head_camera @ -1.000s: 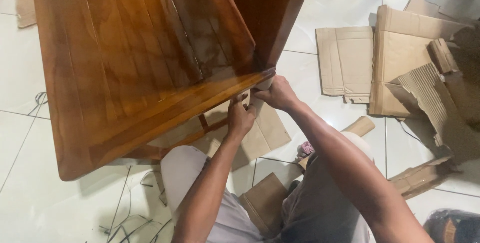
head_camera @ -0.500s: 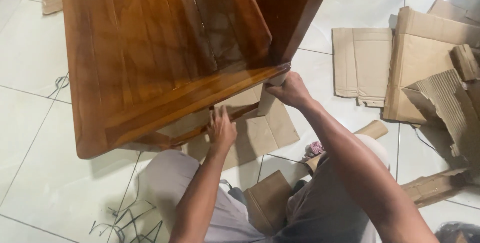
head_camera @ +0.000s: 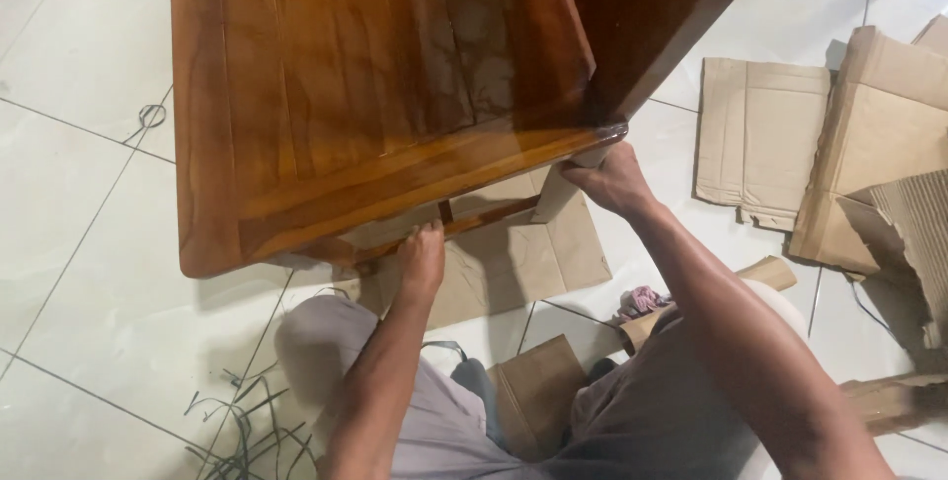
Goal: Wrapping a wooden chair leg with cardboard and securing it with plastic ties
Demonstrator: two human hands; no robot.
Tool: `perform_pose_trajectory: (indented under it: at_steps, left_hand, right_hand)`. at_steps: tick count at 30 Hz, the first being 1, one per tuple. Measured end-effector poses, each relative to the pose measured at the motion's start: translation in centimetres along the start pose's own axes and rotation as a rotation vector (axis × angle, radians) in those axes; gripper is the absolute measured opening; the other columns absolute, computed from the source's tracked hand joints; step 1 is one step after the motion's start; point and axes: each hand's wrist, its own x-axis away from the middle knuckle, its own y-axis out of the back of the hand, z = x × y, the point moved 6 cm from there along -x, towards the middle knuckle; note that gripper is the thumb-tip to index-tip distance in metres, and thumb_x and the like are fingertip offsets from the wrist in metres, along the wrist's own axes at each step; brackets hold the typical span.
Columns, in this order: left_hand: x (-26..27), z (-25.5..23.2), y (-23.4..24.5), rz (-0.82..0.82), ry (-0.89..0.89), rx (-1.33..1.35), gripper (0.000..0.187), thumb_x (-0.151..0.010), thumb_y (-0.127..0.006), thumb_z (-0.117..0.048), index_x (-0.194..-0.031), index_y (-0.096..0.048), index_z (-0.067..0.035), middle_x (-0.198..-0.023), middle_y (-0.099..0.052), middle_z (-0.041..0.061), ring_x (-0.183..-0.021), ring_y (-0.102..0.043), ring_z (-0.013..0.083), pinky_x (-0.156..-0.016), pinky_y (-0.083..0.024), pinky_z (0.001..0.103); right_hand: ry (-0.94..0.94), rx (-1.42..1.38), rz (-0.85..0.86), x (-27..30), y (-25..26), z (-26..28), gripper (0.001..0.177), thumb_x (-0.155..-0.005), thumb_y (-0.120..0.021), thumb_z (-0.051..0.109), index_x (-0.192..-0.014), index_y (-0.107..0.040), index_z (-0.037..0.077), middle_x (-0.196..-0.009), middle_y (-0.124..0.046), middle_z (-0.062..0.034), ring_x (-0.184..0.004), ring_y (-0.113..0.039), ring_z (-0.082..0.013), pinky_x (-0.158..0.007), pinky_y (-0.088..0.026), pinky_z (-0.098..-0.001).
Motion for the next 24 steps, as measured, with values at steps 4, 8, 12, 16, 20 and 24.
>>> perform_pose_trajectory:
  at_steps: [4,8,12,16,20,24]
  left_hand:
    - [0.1,0.4,0.2,-0.045,-0.067,-0.055,0.024,-0.094,-0.058,-0.008,-0.114,-0.070,-0.012,-0.088,-0.073,0.007,-0.083,-0.074,0.0259,-0.060,-0.063,0.042]
    - [-0.3,0.6,1.1,-0.046,-0.129,-0.101,0.029,-0.093,-0.057,-0.006,-0.119,-0.070,-0.012,-0.091,-0.074,0.007,-0.086,-0.074,0.0251,-0.062,-0.063,0.040]
    - [-1.1,2.4,-0.8,-0.001,-0.141,-0.082,0.029,-0.094,-0.057,-0.005,-0.118,-0.072,-0.012,-0.092,-0.074,0.009,-0.090,-0.074,0.0281,-0.067,-0.063,0.045]
    - [-1.9,5.8,-5.0,0.067,-0.187,-0.055,0.028,-0.094,-0.055,-0.005,-0.117,-0.070,-0.014,-0.094,-0.074,0.008,-0.098,-0.073,0.0274,-0.074,-0.064,0.043]
    - [-5.0,9.2,-6.6,0.093,-0.147,-0.193,0.026,-0.097,-0.054,-0.006,-0.116,-0.066,-0.018,-0.101,-0.074,0.004,-0.107,-0.071,0.0258,-0.075,-0.064,0.040]
    - [-5.5,8.8,-2.8,0.059,-0.105,-0.315,0.034,-0.100,-0.057,-0.007,-0.131,-0.065,-0.018,-0.123,-0.073,0.004,-0.128,-0.064,0.0282,-0.082,-0.065,0.041]
  right_hand:
    - [0.026,0.027,0.001,0.0,-0.4,-1.3,0.043,-0.080,-0.081,0.018,-0.116,-0.071,-0.003,-0.111,-0.070,-0.0282,-0.113,-0.063,-0.0506,-0.100,-0.050,-0.0625]
    - [0.039,0.008,-0.031,0.2,-1.2,-2.1,0.036,-0.083,-0.081,0.015,-0.114,-0.072,-0.001,-0.108,-0.071,-0.0241,-0.110,-0.066,-0.0473,-0.100,-0.050,-0.0588]
    - [0.059,0.050,-0.082,1.3,-1.8,-1.9,0.035,-0.083,-0.080,0.019,-0.111,-0.073,-0.002,-0.107,-0.071,-0.0260,-0.109,-0.065,-0.0491,-0.098,-0.050,-0.0617]
    - [0.104,0.019,-0.098,3.1,-3.1,-0.5,0.034,-0.086,-0.081,0.024,-0.107,-0.073,0.000,-0.105,-0.070,-0.0251,-0.109,-0.064,-0.0491,-0.098,-0.051,-0.0606]
    - [0.120,0.148,-0.107,4.9,-5.1,2.1,0.046,-0.083,-0.080,0.030,-0.115,-0.067,0.000,-0.109,-0.066,-0.0262,-0.110,-0.061,-0.0499,-0.100,-0.050,-0.0631]
    - [0.124,0.159,-0.173,6.6,-6.8,3.5,0.058,-0.082,-0.080,0.035,-0.125,-0.056,0.003,-0.114,-0.059,-0.0201,-0.114,-0.060,-0.0447,-0.097,-0.053,-0.0604]
